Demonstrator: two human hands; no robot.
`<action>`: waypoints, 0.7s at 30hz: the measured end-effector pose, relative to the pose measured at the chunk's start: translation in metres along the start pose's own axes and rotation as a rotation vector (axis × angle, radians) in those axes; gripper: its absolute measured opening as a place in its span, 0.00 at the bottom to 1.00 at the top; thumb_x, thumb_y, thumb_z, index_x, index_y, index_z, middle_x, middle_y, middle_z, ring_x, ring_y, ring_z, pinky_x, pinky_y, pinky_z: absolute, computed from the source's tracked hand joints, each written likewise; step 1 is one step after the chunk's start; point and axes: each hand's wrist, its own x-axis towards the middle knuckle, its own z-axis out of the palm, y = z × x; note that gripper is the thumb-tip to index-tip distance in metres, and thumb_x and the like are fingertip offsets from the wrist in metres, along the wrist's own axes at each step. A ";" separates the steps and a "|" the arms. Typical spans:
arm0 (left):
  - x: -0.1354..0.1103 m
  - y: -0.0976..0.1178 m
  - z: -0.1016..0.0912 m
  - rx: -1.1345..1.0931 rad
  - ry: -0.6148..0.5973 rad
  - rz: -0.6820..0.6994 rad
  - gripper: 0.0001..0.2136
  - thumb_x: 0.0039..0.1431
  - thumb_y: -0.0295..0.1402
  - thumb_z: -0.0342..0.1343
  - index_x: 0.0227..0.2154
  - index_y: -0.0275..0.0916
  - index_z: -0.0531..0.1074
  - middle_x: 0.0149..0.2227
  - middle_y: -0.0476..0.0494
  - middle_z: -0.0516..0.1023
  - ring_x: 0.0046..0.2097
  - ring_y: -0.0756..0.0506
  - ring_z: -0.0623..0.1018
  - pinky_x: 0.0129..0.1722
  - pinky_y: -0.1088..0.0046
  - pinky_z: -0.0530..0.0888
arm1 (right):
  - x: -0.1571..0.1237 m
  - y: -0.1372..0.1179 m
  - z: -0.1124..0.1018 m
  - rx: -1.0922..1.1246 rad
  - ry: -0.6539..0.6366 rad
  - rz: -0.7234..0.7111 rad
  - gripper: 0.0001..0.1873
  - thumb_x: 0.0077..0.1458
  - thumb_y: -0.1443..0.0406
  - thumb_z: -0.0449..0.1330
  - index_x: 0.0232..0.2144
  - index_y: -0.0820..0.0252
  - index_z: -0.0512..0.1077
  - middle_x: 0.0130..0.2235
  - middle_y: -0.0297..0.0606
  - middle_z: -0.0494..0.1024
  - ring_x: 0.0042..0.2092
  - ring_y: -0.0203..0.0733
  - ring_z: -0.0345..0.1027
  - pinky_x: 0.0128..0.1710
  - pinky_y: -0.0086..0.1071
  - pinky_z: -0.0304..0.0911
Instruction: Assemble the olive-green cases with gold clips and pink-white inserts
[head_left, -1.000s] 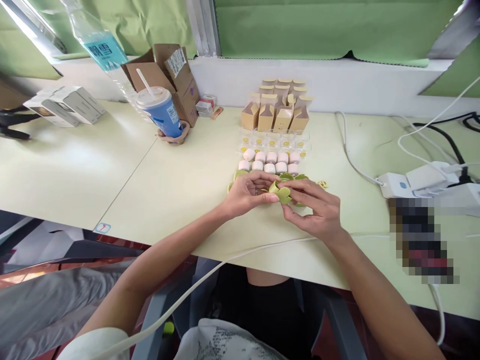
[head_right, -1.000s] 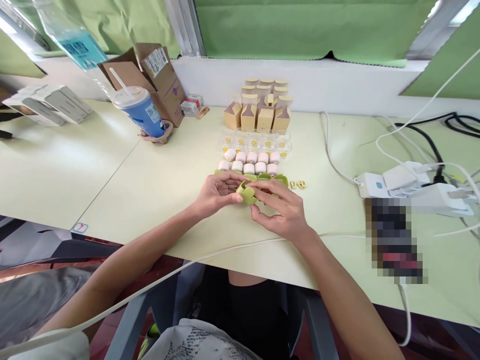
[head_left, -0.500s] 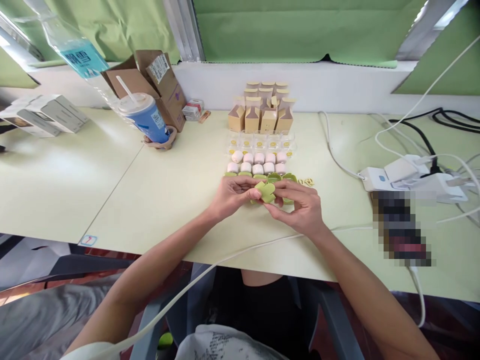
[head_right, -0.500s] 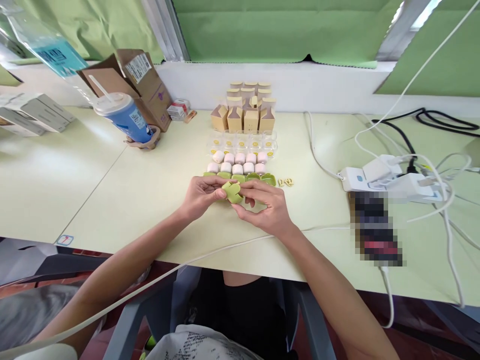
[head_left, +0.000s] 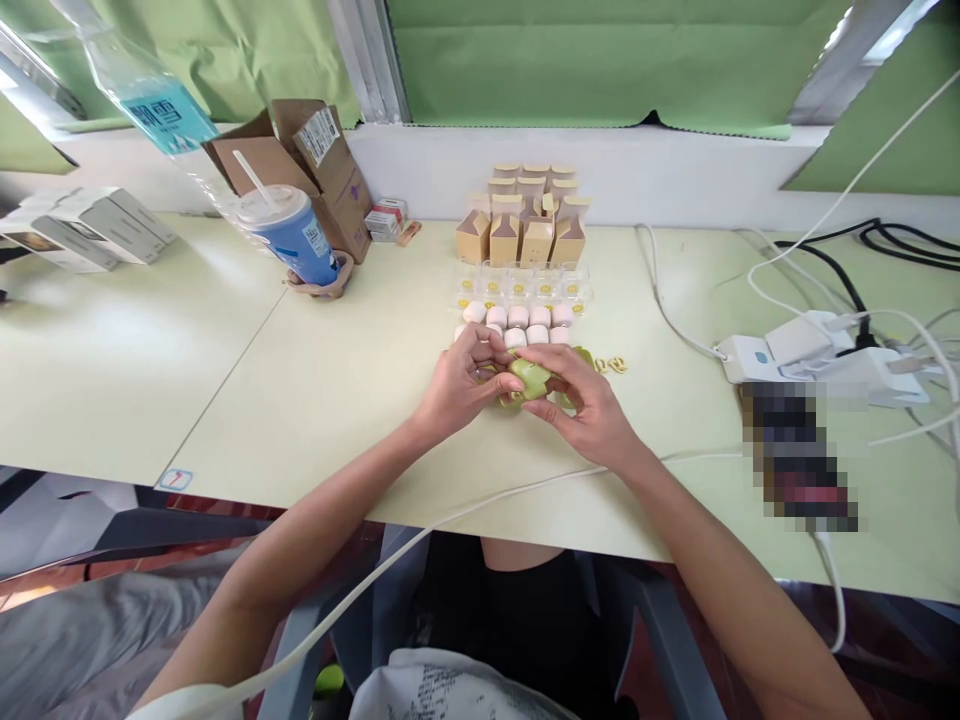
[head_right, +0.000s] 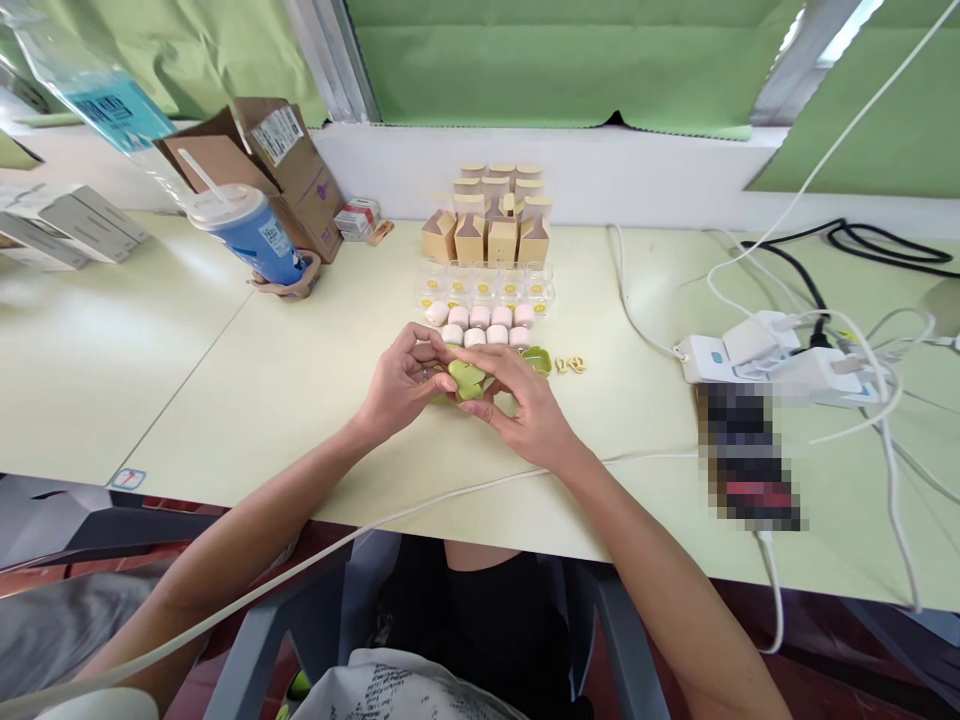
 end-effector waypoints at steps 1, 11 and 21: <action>0.000 0.000 -0.001 0.062 -0.011 0.033 0.29 0.60 0.60 0.76 0.42 0.42 0.71 0.35 0.48 0.84 0.33 0.49 0.83 0.33 0.76 0.79 | 0.000 0.000 -0.001 -0.006 -0.006 0.004 0.24 0.73 0.59 0.70 0.68 0.45 0.77 0.60 0.45 0.84 0.57 0.49 0.81 0.42 0.37 0.82; 0.000 0.005 -0.006 0.597 -0.131 0.561 0.12 0.83 0.39 0.53 0.39 0.42 0.75 0.33 0.47 0.80 0.33 0.49 0.77 0.34 0.73 0.71 | -0.001 0.005 -0.007 0.166 0.056 0.130 0.31 0.60 0.48 0.81 0.60 0.49 0.81 0.45 0.35 0.82 0.40 0.38 0.78 0.43 0.31 0.80; -0.001 0.007 -0.004 0.601 -0.018 0.588 0.08 0.74 0.26 0.59 0.35 0.42 0.70 0.30 0.53 0.77 0.29 0.53 0.74 0.31 0.78 0.71 | 0.004 -0.004 -0.010 0.343 0.094 0.298 0.27 0.59 0.48 0.81 0.52 0.51 0.79 0.36 0.30 0.77 0.32 0.37 0.73 0.31 0.33 0.75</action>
